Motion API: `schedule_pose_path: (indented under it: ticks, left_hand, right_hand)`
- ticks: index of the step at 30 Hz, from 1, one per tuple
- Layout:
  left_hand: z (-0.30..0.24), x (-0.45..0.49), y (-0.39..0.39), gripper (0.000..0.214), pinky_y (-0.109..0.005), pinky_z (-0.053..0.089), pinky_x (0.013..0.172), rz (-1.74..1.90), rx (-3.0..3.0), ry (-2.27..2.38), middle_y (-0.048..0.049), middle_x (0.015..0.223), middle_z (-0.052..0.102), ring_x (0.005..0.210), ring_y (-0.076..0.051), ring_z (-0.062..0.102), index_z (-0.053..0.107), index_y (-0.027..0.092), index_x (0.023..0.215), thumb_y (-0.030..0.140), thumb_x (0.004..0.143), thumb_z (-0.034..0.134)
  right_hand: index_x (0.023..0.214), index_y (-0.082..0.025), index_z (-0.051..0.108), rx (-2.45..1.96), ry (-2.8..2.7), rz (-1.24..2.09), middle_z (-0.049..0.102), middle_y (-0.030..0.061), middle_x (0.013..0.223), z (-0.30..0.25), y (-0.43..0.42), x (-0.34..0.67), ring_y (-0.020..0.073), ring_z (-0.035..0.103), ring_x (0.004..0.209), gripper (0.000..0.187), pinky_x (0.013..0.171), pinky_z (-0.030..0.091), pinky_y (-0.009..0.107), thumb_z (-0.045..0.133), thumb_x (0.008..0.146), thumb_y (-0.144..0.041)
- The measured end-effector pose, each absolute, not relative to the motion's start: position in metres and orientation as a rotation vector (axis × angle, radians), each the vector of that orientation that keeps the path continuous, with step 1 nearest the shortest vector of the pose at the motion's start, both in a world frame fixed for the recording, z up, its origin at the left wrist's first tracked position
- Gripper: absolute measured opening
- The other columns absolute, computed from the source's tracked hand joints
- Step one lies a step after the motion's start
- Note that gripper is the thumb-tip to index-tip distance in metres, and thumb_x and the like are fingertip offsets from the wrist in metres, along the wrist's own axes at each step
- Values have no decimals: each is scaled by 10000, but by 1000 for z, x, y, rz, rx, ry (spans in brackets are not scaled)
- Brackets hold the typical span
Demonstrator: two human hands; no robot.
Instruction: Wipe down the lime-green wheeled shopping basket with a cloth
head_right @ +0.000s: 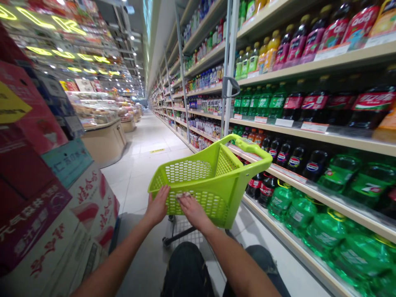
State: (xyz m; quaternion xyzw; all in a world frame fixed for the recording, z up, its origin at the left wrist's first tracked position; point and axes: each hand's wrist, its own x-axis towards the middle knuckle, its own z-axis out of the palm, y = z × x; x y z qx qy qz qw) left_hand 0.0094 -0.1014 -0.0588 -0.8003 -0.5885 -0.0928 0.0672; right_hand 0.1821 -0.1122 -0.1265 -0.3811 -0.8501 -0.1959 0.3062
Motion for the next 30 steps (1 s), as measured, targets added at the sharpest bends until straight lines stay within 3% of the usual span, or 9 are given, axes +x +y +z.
schedule_pose_path:
  ticks: [3, 9, 17, 22, 27, 30]
  left_hand:
    - [-59, 16, -104, 701, -542, 130, 1053, -275, -2414, -1774, -68, 1431, 229, 1322, -200, 186, 259, 139, 1343, 13, 657, 320]
    - [-57, 39, -109, 684, -552, 142, 1047, -319, -2409, -1729, -79, 1432, 219, 1320, -209, 192, 261, 134, 1343, 7, 672, 311]
    - [-59, 53, -113, 701, -577, 157, 1036, -283, -2417, -1752, -60, 1438, 204, 1323, -207, 183, 243, 121, 1346, 10, 657, 310]
    - [-57, 74, -119, 705, -553, 112, 1054, -332, -2452, -1645, -46, 1447, 168, 1328, -193, 163, 224, 133, 1354, 17, 664, 306]
    - [-58, 86, -124, 709, -562, 118, 1046, -276, -2465, -1697, -54, 1452, 150, 1331, -196, 150, 218, 148, 1356, 22, 665, 318]
    - [-50, 88, -126, 709, -584, 113, 1036, -266, -2515, -1740, -74, 1450, 155, 1332, -211, 145, 223, 133, 1350, 33, 660, 349]
  right_hand:
    - [1205, -156, 491, -1037, -2269, -524, 570, 91, 1176, -146, -123, 196, 204, 411, 1205, 367, 933, 439, 383, 380, 860, -98]
    - [1232, -152, 469, -1079, -2091, -586, 473, 107, 1285, -107, -115, 206, 220, 274, 1286, 374, 1010, 349, 434, 377, 871, -132]
    - [1256, -179, 441, -1136, -2186, -571, 565, 80, 1186, -144, -146, 237, 174, 368, 1237, 406, 956, 424, 366, 355, 868, -97]
    - [1279, -166, 413, -1171, -2051, -613, 450, 95, 1307, -105, -143, 250, 202, 230, 1304, 410, 1022, 338, 422, 368, 873, -121]
    - [1267, -171, 428, -1147, -2117, -637, 571, 86, 1177, -132, -158, 261, 179, 337, 1256, 419, 929, 451, 370, 353, 864, -80]
    - [1282, -172, 407, -1116, -2072, -634, 554, 88, 1200, -133, -168, 267, 172, 329, 1261, 427, 949, 437, 365, 356, 866, -91]
